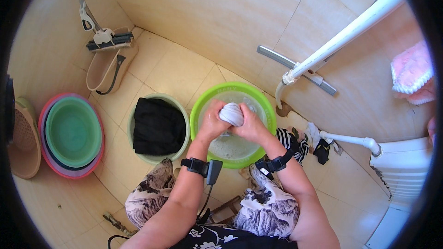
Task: The person washes dark garments and a white garment by hand in a green basin, scrubbing and wringing the items before placing them into another container.
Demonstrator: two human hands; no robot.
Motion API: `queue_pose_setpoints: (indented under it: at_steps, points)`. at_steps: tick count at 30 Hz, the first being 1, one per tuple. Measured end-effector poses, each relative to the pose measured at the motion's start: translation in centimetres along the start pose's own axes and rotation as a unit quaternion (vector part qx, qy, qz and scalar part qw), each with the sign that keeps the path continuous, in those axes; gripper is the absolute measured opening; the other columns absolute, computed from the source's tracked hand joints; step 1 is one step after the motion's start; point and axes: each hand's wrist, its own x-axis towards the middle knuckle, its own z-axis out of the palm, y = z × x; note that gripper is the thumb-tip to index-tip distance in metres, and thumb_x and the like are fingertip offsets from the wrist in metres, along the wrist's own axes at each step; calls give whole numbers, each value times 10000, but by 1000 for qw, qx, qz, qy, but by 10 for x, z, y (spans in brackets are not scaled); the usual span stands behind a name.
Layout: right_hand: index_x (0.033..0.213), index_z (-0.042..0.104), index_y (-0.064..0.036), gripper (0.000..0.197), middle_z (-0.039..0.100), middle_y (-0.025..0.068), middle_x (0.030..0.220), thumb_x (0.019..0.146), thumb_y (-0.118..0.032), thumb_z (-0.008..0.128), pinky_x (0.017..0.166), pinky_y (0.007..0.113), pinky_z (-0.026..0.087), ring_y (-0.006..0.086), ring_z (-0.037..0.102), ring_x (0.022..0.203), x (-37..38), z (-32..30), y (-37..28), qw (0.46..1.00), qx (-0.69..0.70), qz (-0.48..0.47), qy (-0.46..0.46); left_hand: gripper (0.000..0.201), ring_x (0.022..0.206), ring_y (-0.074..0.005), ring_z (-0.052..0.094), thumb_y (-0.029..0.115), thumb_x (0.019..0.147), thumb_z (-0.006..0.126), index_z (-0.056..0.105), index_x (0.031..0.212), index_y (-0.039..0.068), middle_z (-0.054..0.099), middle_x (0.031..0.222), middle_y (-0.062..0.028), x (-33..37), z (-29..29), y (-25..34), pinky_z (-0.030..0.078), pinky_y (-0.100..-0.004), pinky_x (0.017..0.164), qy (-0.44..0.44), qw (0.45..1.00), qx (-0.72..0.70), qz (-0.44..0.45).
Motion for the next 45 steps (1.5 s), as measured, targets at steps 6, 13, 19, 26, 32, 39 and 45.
queue_pose_setpoints:
  at_steps: [6, 13, 19, 26, 32, 39, 45]
  points:
    - [1058, 537, -47, 424, 629, 88, 976, 696, -73, 757, 776, 313, 502, 181, 621, 873, -5, -6, -23, 990, 95, -93, -41, 766, 1114, -156, 546, 151, 619, 836, 508, 1309, 100, 581, 1193, -21, -3, -16, -12, 428, -312, 985, -186, 909, -372, -38]
    - [935, 561, -69, 149, 547, 11, 697, 808, -101, 630, 643, 332, 539, 138, 579, 643, -10, -25, 35, 738, 666, 89, -59, 592, 990, -158, 593, 148, 667, 779, 581, 1221, 86, 636, 1103, -46, -13, -3, -55, 465, -297, 893, -240, 917, -296, -115]
    - [1046, 555, -81, 376, 493, 7, 626, 876, -401, 657, 485, 315, 514, 123, 534, 579, -15, 0, 109, 820, 510, 260, -19, 267, 766, -132, 582, 64, 743, 669, 641, 1007, 45, 641, 827, -31, -14, 15, -106, 483, -294, 733, 18, 980, -151, -128]
    - [1235, 506, -45, 592, 605, 193, 1099, 777, -342, 734, 748, 436, 540, 330, 625, 935, -3, 6, 156, 958, -66, 270, -65, 526, 1127, -351, 534, 63, 721, 658, 548, 1236, 51, 549, 1238, -204, 9, 34, -91, 427, -408, 961, 85, 992, 5, 89]
    - [1293, 478, -108, 642, 564, 217, 1212, 727, -260, 740, 913, 451, 474, 381, 580, 1077, 16, 42, 116, 894, -444, 9, 63, 666, 1180, -257, 504, 94, 759, 689, 407, 1345, -48, 516, 1295, -184, -32, 63, -159, 420, -347, 966, 103, 961, -52, -252]
    - [1235, 508, -100, 567, 528, 228, 1235, 709, -142, 714, 911, 439, 470, 378, 559, 1089, 32, 53, 148, 913, -355, 126, -155, 714, 1088, -259, 544, 93, 781, 661, 337, 1414, 32, 507, 1279, -161, -34, 51, -149, 470, -349, 869, 182, 850, -308, -386]
    - [1255, 530, -87, 559, 620, 134, 1121, 724, -48, 702, 863, 356, 495, 257, 619, 988, 24, 48, 155, 973, 103, 203, -15, 612, 1125, -322, 530, 244, 905, 578, 300, 1427, 86, 443, 1338, -168, -31, 72, -142, 467, -401, 897, 174, 767, -462, -409]
